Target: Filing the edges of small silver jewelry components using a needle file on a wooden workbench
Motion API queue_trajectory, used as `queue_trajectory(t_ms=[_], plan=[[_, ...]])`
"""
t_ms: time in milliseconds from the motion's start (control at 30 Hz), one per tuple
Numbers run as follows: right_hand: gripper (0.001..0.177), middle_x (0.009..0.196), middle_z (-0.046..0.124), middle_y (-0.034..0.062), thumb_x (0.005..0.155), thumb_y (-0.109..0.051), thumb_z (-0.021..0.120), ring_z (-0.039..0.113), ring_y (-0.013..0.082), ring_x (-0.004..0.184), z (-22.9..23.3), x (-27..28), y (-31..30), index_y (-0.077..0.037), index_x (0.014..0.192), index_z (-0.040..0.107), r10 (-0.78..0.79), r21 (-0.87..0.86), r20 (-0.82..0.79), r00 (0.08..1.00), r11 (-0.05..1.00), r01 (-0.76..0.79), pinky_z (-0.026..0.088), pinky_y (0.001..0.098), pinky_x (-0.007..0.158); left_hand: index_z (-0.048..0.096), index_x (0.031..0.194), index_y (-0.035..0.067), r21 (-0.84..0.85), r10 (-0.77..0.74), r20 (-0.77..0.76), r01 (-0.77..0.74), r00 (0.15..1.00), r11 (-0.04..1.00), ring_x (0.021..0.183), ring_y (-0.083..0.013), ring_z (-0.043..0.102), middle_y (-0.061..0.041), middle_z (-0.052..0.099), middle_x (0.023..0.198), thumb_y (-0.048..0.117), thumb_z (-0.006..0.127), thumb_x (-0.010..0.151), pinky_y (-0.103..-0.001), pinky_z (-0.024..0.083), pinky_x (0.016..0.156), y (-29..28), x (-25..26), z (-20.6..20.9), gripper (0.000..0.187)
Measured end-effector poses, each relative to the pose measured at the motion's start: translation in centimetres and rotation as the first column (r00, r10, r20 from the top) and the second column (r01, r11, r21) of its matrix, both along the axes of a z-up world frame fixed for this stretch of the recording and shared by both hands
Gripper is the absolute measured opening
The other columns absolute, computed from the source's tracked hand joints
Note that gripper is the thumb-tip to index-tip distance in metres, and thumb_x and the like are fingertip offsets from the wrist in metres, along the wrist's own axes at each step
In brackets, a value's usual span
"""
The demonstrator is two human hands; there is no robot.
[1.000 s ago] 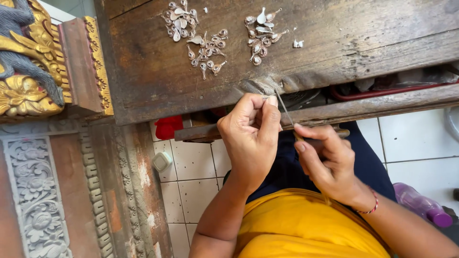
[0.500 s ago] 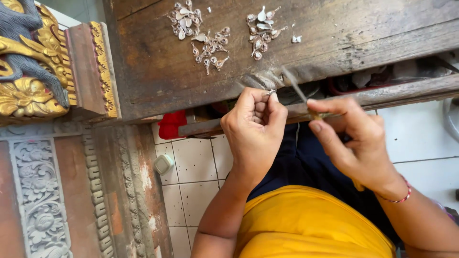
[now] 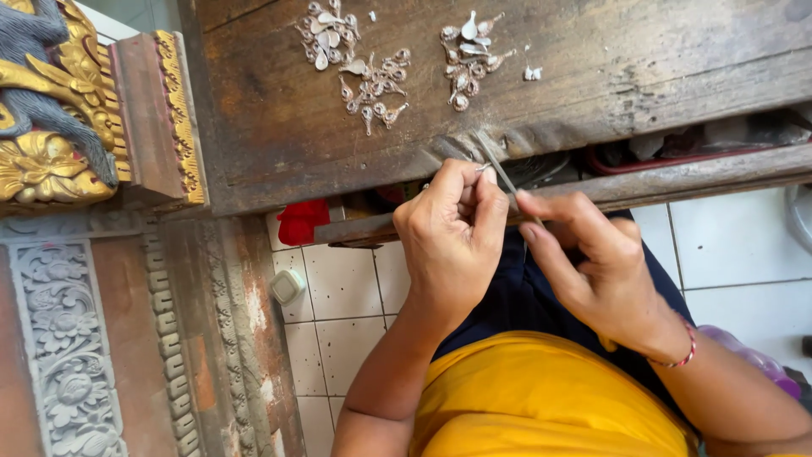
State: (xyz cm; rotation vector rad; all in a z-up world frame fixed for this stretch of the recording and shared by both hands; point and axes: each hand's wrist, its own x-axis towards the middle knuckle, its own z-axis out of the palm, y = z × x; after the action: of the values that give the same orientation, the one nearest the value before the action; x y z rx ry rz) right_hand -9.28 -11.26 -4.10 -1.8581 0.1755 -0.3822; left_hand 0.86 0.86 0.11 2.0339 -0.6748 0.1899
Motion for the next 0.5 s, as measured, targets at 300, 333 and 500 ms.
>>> queue_trajectory(t_ms=[300, 333, 500], plan=[[0.033, 0.099, 0.075, 0.0024, 0.098, -0.005, 0.067, 0.061, 0.0054, 0.056, 2.1, -1.5, -1.5, -0.001, 0.131, 0.065, 0.023, -0.353, 0.005, 1.0, 0.936, -0.019, 0.047, 0.0239, 0.055, 0.054, 0.087, 0.009, 0.025, -0.038, 0.063, 0.036, 0.997, 0.999, 0.056, -0.0228, 0.056, -0.004, 0.055, 0.065, 0.006, 0.058, 0.095, -0.038, 0.046, 0.061, 0.6, 0.1, -0.6, 0.01], [0.034, 0.094, 0.074, -0.0002, 0.097, -0.006, 0.068, 0.053, 0.0051, 0.046, 1.9, -2.0, -1.4, -0.003, 0.131, 0.066, 0.02, -0.367, -0.033, 0.999, 0.93, -0.031, 0.043, 0.0244, 0.049, 0.054, 0.088, 0.009, 0.021, -0.05, 0.063, 0.049, 0.997, 0.999, 0.056, -0.0226, 0.056, -0.004, 0.055, 0.066, 0.004, 0.058, 0.095, -0.037, 0.046, 0.061, 0.6, 0.2, -0.7, 0.009], [0.032, 0.073, 0.067, 0.0008, 0.097, -0.009, 0.065, 0.045, 0.0097, 0.037, 1.4, -1.6, -0.8, -0.005, 0.129, 0.065, 0.058, -0.4, -0.062, 0.996, 0.913, -0.078, 0.038, 0.0302, 0.042, 0.056, 0.09, 0.007, 0.039, -0.08, 0.096, 0.077, 0.992, 0.996, 0.056, -0.0236, 0.055, -0.006, 0.054, 0.068, 0.003, 0.057, 0.097, -0.037, 0.045, 0.06, 0.8, 0.4, -0.8, 0.008]])
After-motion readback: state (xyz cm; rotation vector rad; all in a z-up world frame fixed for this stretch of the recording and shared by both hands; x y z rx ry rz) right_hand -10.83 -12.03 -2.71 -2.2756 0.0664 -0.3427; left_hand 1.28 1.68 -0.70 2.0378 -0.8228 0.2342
